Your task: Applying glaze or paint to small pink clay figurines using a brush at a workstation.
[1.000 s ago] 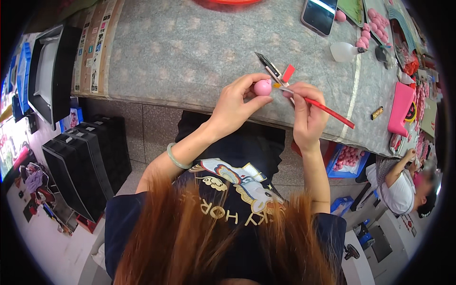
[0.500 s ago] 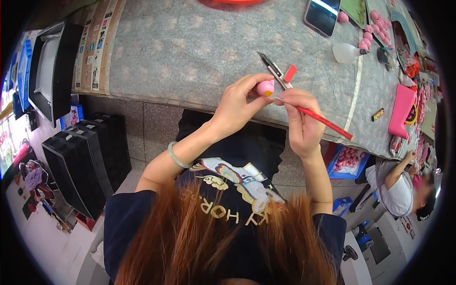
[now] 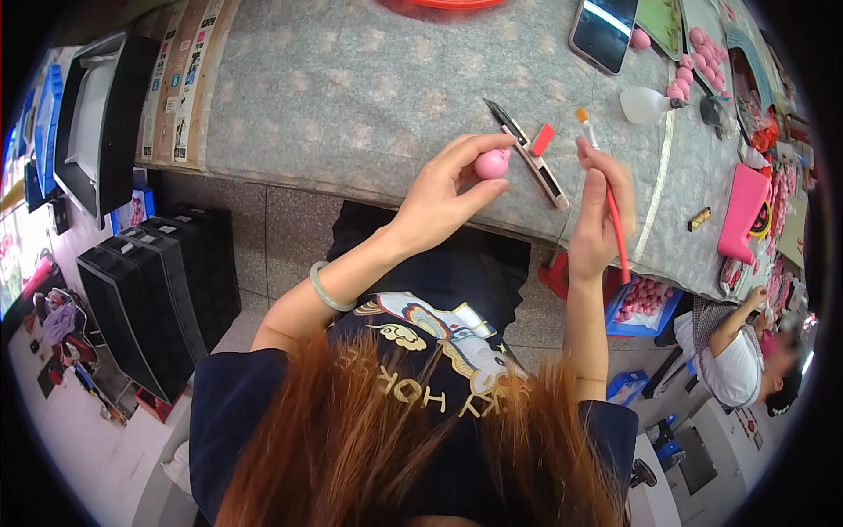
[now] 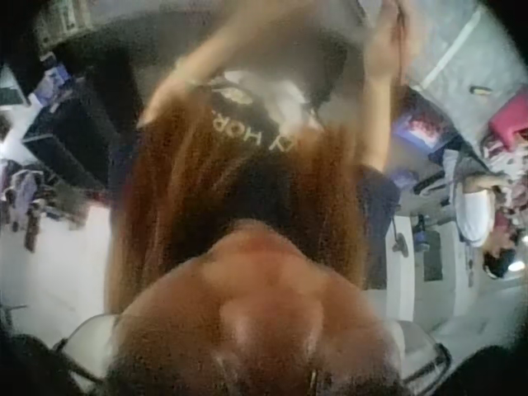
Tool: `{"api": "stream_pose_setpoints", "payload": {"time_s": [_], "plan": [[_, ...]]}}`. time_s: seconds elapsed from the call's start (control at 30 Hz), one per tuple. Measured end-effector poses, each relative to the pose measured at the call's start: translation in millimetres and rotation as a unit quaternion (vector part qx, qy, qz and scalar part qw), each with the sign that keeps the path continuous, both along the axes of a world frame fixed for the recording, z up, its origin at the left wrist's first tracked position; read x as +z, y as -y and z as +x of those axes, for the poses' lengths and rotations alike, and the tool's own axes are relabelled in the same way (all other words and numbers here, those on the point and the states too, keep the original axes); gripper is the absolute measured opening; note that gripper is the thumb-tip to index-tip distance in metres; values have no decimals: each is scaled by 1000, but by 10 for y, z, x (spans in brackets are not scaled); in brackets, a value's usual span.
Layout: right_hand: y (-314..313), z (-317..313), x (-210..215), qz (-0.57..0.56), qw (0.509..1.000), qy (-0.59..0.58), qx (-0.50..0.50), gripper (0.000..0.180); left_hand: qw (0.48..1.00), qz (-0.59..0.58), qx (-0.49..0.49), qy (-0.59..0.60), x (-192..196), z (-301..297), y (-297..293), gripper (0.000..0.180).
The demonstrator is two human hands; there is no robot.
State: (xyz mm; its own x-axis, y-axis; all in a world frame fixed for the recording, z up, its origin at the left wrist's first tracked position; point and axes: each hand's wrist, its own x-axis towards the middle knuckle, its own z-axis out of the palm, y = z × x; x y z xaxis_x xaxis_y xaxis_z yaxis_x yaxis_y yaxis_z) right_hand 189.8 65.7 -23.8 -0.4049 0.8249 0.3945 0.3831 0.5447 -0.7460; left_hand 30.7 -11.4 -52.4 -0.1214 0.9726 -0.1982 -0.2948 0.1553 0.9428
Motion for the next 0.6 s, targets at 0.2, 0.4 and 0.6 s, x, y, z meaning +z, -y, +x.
{"api": "stream_pose_setpoints", "payload": {"time_s": [0.2, 0.4, 0.6], "plan": [[248, -137, 126, -189, 981, -46, -13, 14, 958, -34, -24, 285, 104, -77, 29, 31], [357, -265, 51, -99, 985, -66, 123, 45, 887, -46, -29, 458, 178, -62, 6, 35], [353, -359, 49, -92, 988, -75, 102, 49, 832, -101, -17, 546, 144, -34, 20, 38]]}}
